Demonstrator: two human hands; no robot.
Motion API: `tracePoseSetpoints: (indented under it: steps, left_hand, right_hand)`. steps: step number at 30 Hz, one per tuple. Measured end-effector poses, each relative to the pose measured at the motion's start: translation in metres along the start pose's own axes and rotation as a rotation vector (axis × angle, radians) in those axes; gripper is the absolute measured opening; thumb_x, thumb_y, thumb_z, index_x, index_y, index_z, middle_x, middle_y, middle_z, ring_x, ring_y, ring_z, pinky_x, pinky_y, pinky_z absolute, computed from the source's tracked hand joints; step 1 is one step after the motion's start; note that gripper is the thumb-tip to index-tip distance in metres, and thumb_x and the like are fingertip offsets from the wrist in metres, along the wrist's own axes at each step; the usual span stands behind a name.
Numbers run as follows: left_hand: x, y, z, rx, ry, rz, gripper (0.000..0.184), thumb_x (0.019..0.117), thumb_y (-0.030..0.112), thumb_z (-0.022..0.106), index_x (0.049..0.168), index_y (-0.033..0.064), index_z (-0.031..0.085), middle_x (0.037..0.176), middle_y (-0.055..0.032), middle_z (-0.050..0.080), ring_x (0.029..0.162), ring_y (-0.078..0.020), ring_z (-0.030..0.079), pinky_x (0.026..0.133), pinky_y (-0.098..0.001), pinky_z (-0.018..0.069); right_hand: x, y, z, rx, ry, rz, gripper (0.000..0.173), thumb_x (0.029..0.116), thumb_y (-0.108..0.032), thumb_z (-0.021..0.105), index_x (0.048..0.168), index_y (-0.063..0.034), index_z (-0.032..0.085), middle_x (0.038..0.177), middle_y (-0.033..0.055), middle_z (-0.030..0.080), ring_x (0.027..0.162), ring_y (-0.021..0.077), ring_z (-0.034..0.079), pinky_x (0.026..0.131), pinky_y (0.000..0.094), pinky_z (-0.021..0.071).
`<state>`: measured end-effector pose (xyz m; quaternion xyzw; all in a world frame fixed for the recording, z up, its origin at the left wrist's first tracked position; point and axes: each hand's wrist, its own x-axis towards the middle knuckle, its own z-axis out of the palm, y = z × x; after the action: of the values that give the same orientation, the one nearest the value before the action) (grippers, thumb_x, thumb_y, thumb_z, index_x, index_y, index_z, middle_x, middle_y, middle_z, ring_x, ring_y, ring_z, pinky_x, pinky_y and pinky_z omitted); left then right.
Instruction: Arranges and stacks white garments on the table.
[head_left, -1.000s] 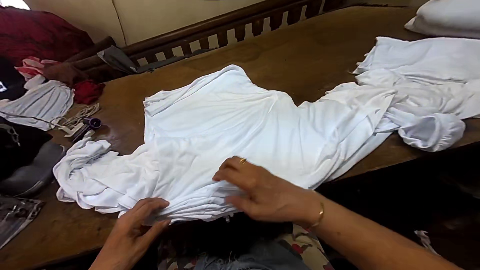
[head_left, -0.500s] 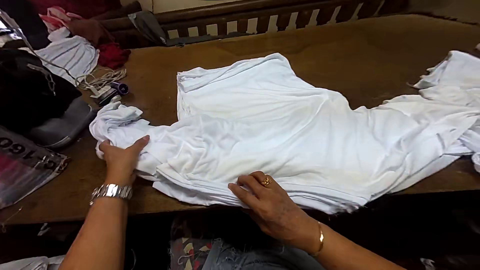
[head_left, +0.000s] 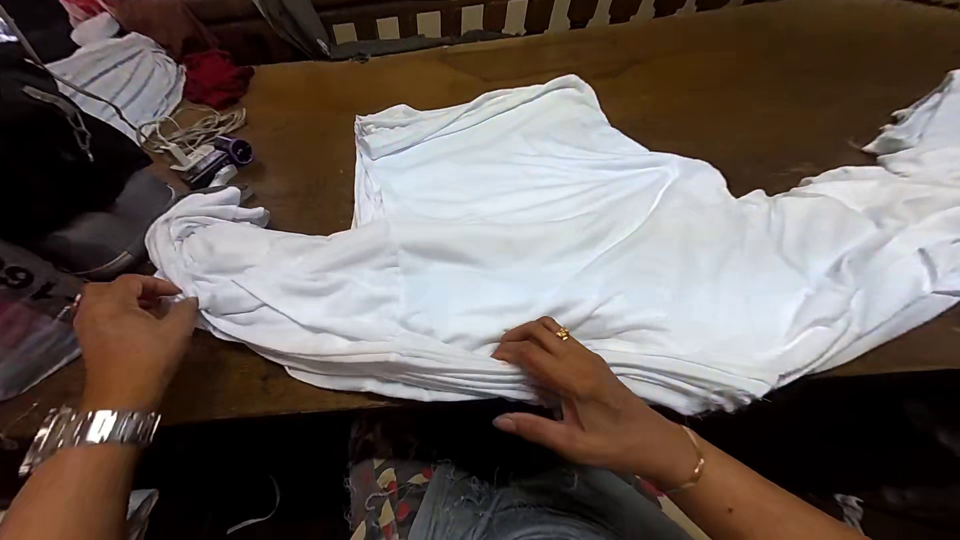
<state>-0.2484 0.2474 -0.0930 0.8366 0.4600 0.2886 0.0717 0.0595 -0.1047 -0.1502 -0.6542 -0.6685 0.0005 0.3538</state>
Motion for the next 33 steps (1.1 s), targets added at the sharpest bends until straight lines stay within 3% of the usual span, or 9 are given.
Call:
tracePoseSetpoints:
  steps: [3, 5, 9, 15, 22, 25, 28, 31, 33]
  left_hand:
    - [-0.030, 0.017, 0.001, -0.037, -0.019, 0.332, 0.044, 0.0847, 0.029, 0.071, 0.115, -0.0024, 0.068, 0.133, -0.0342, 0.051, 0.124, -0.0596, 0.043, 0.099, -0.0754, 0.0325]
    - [-0.048, 0.036, 0.007, -0.088, -0.099, 0.457, 0.050, 0.0826, 0.036, 0.072, 0.122, 0.0049, 0.069, 0.137, -0.0252, 0.052, 0.127, -0.0491, 0.045, 0.102, -0.0677, 0.0363]
    - [-0.062, 0.049, 0.037, -0.192, -0.212, 0.581, 0.025, 0.0892, 0.019, 0.067, 0.111, 0.0102, 0.074, 0.114, -0.0095, 0.063, 0.110, -0.0297, 0.058, 0.091, -0.0527, 0.0472]
    - [-0.047, 0.047, -0.011, -0.295, -0.163, 0.651, 0.016, 0.0918, 0.016, 0.063, 0.094, 0.0029, 0.072, 0.099, -0.0072, 0.068, 0.096, -0.0192, 0.065, 0.087, -0.0399, 0.0535]
    - [-0.068, 0.015, 0.011, -0.321, -0.359, 0.443, 0.008, 0.0824, 0.019, 0.068, 0.085, 0.0164, 0.075, 0.089, 0.0067, 0.069, 0.083, -0.0051, 0.067, 0.074, -0.0255, 0.0590]
    - [-0.040, 0.035, -0.012, -0.130, -0.543, 0.447, 0.018, 0.0780, 0.031, 0.072, 0.091, 0.0186, 0.076, 0.083, 0.0090, 0.071, 0.073, -0.0049, 0.068, 0.066, -0.0313, 0.0597]
    - [-0.010, 0.089, -0.026, -0.127, -0.429, 0.464, 0.026, 0.0879, 0.035, 0.070, 0.103, 0.0142, 0.074, 0.091, 0.0040, 0.072, 0.079, -0.0112, 0.070, 0.070, -0.0379, 0.0599]
    - [0.023, 0.151, 0.002, -0.204, -0.389, 0.334, 0.020, 0.1004, 0.025, 0.066, 0.104, 0.0069, 0.073, 0.092, -0.0069, 0.071, 0.083, -0.0215, 0.068, 0.075, -0.0482, 0.0560]
    - [0.049, 0.176, 0.044, -0.119, -0.403, 0.232, 0.035, 0.1021, 0.037, 0.063, 0.094, 0.0035, 0.072, 0.081, -0.0126, 0.066, 0.077, -0.0288, 0.063, 0.071, -0.0553, 0.0497]
  right_hand:
    - [0.004, -0.002, 0.000, 0.019, 0.012, 0.042, 0.049, 0.0914, -0.057, 0.067, 0.118, -0.0167, 0.074, 0.114, -0.0010, 0.066, 0.109, 0.0143, 0.060, 0.087, 0.0333, 0.0528]
    - [0.003, -0.002, 0.006, -0.012, 0.060, 0.005, 0.040, 0.0911, -0.046, 0.070, 0.116, -0.0161, 0.075, 0.112, 0.0009, 0.065, 0.106, 0.0160, 0.060, 0.085, 0.0339, 0.0529]
    - [0.002, -0.003, 0.010, -0.054, 0.086, 0.000, 0.036, 0.0904, -0.042, 0.069, 0.112, -0.0145, 0.076, 0.111, 0.0015, 0.066, 0.104, 0.0171, 0.059, 0.084, 0.0336, 0.0524]
    - [0.004, 0.001, 0.006, 0.150, 0.094, 0.061, 0.023, 0.0862, -0.035, 0.076, 0.096, -0.0149, 0.073, 0.100, -0.0015, 0.064, 0.099, 0.0137, 0.060, 0.083, 0.0336, 0.0522]
    - [0.002, -0.001, 0.012, 0.021, 0.096, -0.031, 0.017, 0.0845, -0.030, 0.076, 0.088, -0.0143, 0.070, 0.106, 0.0048, 0.057, 0.096, 0.0158, 0.059, 0.074, 0.0305, 0.0548]
    - [-0.001, -0.012, 0.012, -0.160, 0.117, -0.064, 0.020, 0.0884, -0.027, 0.070, 0.100, -0.0105, 0.070, 0.119, 0.0125, 0.060, 0.106, 0.0256, 0.061, 0.082, 0.0376, 0.0569]
    - [-0.003, -0.016, 0.019, -0.178, 0.118, -0.085, 0.043, 0.0932, -0.023, 0.063, 0.136, -0.0203, 0.067, 0.137, 0.0144, 0.058, 0.111, 0.0270, 0.060, 0.083, 0.0389, 0.0546]
    - [-0.004, -0.006, 0.021, -0.144, 0.036, -0.157, 0.042, 0.0965, -0.019, 0.058, 0.137, -0.0250, 0.065, 0.139, 0.0127, 0.060, 0.111, 0.0280, 0.062, 0.082, 0.0402, 0.0542]
    - [-0.003, -0.002, 0.020, -0.137, 0.010, -0.189, 0.041, 0.0970, -0.016, 0.056, 0.136, -0.0258, 0.066, 0.140, 0.0118, 0.061, 0.111, 0.0291, 0.063, 0.082, 0.0410, 0.0544]
